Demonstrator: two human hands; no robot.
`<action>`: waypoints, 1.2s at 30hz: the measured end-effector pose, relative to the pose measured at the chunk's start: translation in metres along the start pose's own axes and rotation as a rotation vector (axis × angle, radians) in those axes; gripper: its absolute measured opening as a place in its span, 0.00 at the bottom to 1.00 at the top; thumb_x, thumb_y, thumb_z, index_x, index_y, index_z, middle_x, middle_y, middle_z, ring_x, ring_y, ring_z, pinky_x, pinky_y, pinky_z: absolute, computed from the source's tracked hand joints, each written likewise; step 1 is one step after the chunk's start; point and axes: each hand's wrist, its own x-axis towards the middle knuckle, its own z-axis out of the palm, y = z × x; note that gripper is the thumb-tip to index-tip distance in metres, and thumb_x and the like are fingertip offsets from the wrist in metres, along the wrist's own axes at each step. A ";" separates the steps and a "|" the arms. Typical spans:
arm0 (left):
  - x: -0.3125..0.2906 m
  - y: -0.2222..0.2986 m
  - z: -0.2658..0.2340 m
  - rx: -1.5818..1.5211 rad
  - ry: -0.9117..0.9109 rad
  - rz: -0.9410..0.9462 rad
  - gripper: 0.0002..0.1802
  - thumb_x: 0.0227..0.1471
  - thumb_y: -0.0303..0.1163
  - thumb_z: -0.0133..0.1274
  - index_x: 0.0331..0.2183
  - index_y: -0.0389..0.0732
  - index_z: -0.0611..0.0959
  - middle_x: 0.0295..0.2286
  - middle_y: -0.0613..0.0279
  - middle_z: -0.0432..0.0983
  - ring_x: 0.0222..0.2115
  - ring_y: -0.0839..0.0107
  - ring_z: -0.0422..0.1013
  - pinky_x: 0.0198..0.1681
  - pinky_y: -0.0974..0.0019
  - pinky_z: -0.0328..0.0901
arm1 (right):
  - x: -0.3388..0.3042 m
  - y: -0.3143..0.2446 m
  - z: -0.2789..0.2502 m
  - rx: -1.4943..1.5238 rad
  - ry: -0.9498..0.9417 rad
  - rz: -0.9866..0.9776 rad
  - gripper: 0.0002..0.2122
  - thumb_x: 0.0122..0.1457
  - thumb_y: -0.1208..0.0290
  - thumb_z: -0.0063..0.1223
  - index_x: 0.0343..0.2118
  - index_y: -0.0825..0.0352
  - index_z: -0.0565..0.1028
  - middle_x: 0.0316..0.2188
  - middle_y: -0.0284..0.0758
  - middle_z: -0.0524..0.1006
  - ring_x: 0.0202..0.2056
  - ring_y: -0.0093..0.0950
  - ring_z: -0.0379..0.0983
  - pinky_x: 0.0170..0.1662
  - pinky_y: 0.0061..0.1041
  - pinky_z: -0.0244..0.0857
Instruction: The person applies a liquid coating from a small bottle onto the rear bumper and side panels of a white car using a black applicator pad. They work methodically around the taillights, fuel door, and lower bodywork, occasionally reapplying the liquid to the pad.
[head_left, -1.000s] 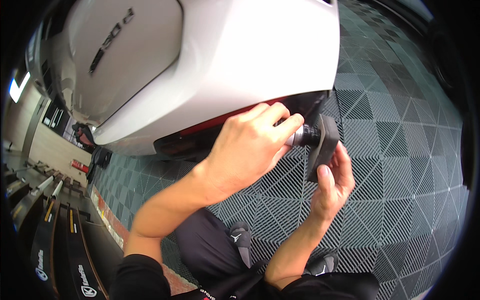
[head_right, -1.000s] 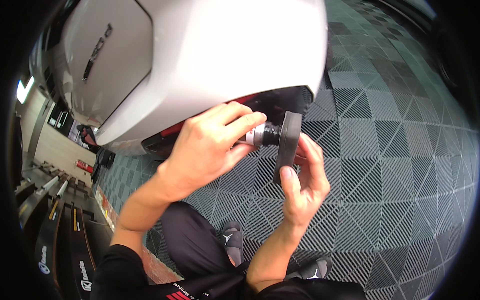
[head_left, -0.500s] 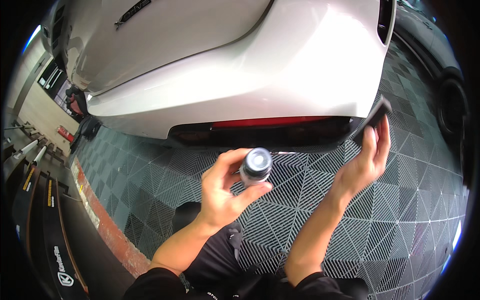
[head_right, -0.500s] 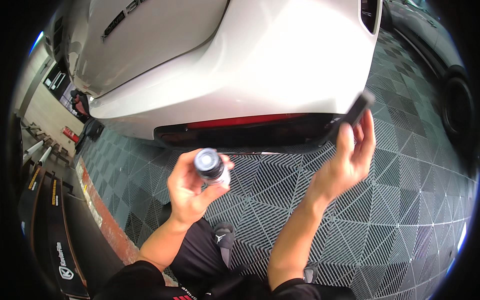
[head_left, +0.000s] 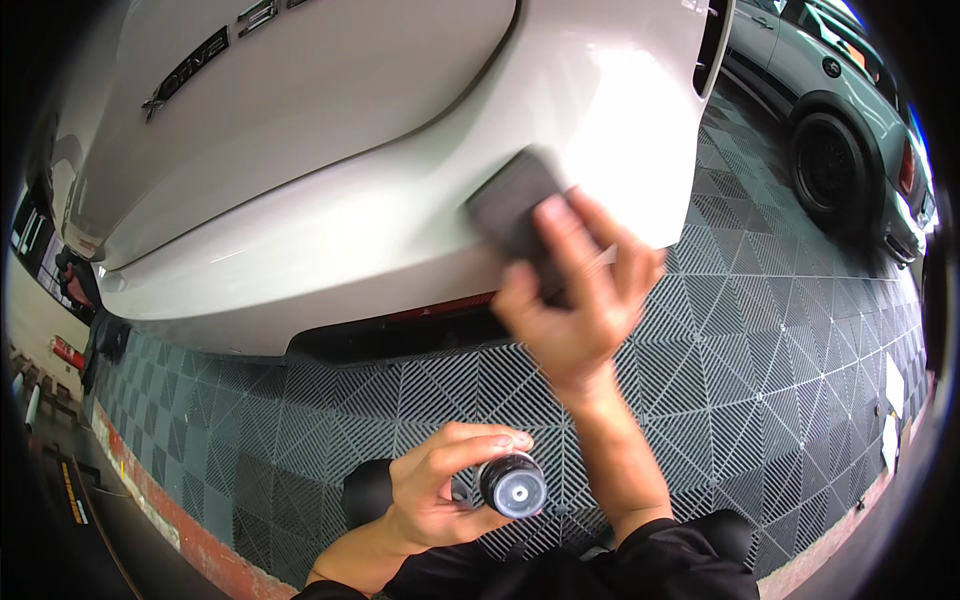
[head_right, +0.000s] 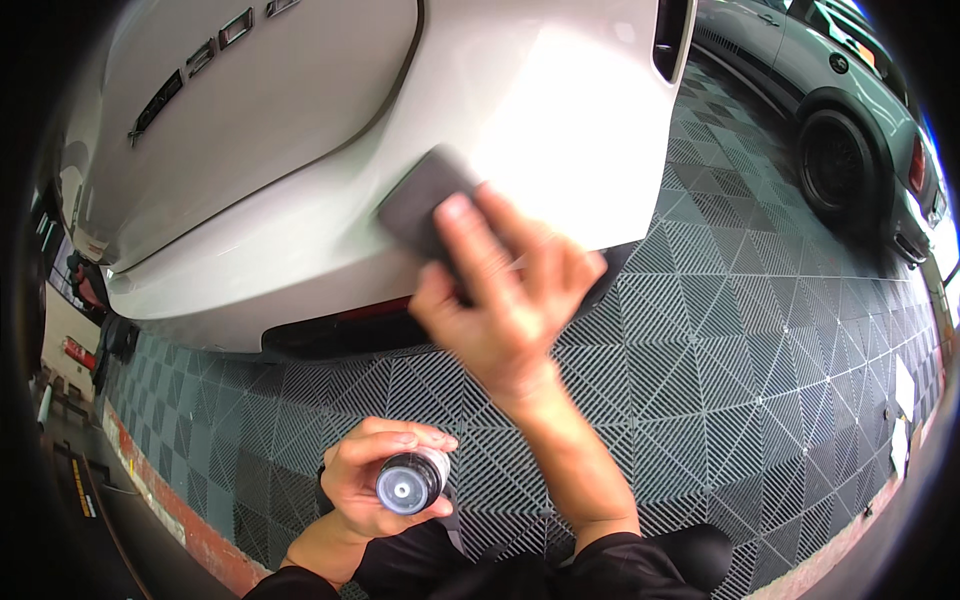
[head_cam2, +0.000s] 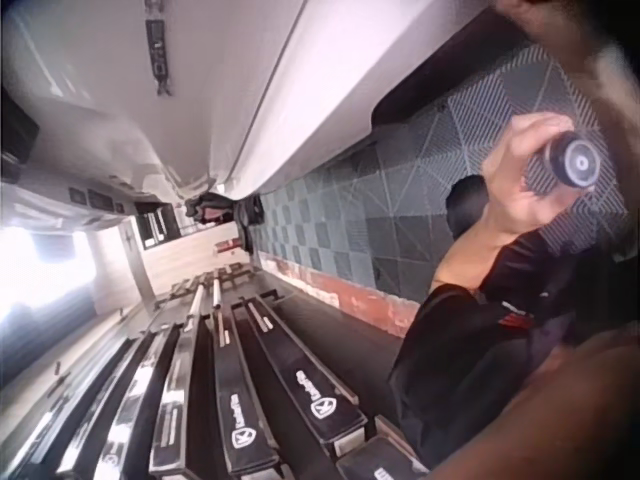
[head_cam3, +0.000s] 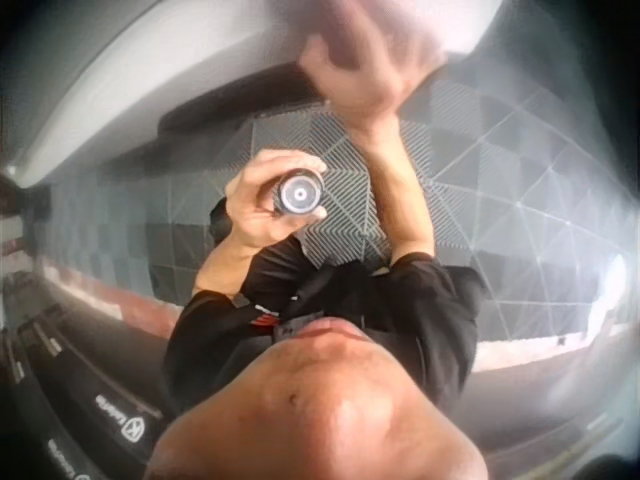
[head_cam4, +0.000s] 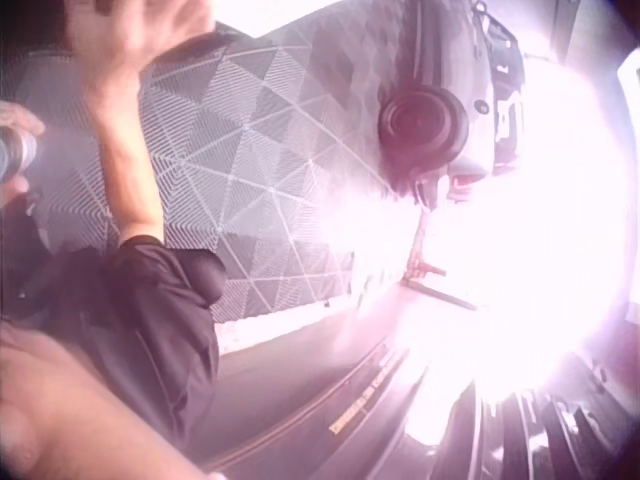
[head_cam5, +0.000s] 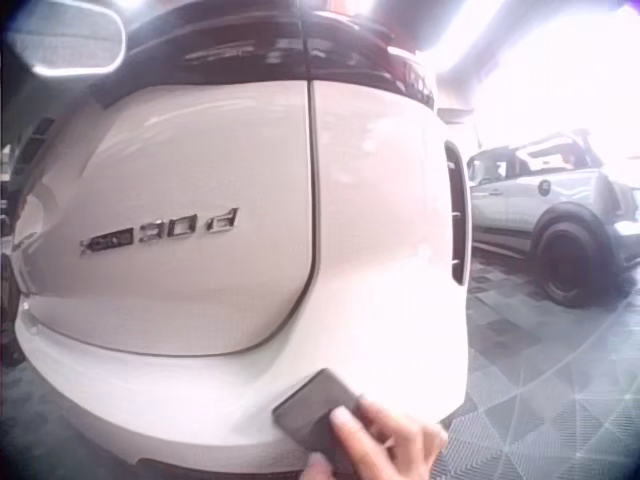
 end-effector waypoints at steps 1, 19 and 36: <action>0.001 -0.002 0.000 -0.011 0.001 0.016 0.34 0.35 0.30 0.73 0.43 0.35 0.74 0.34 0.48 0.76 0.34 0.56 0.79 0.36 0.59 0.76 | 0.017 0.019 -0.002 -0.014 0.026 -0.011 0.22 0.36 0.72 0.60 0.41 0.56 0.82 0.44 0.32 0.78 0.41 0.28 0.71 0.49 0.32 0.59; 0.004 -0.012 0.009 -0.031 0.001 0.017 0.33 0.37 0.27 0.71 0.46 0.35 0.74 0.35 0.48 0.78 0.37 0.58 0.78 0.40 0.61 0.76 | 0.107 0.040 -0.007 0.038 -0.292 -0.366 0.20 0.35 0.72 0.62 0.38 0.54 0.82 0.44 0.27 0.76 0.43 0.30 0.70 0.48 0.33 0.57; 0.003 -0.029 0.020 -0.066 0.005 -0.138 0.29 0.40 0.20 0.68 0.46 0.33 0.74 0.40 0.47 0.75 0.42 0.60 0.76 0.45 0.63 0.74 | 0.251 0.065 0.011 -0.038 0.025 -0.613 0.20 0.38 0.77 0.60 0.39 0.56 0.80 0.47 0.27 0.76 0.48 0.32 0.70 0.51 0.33 0.59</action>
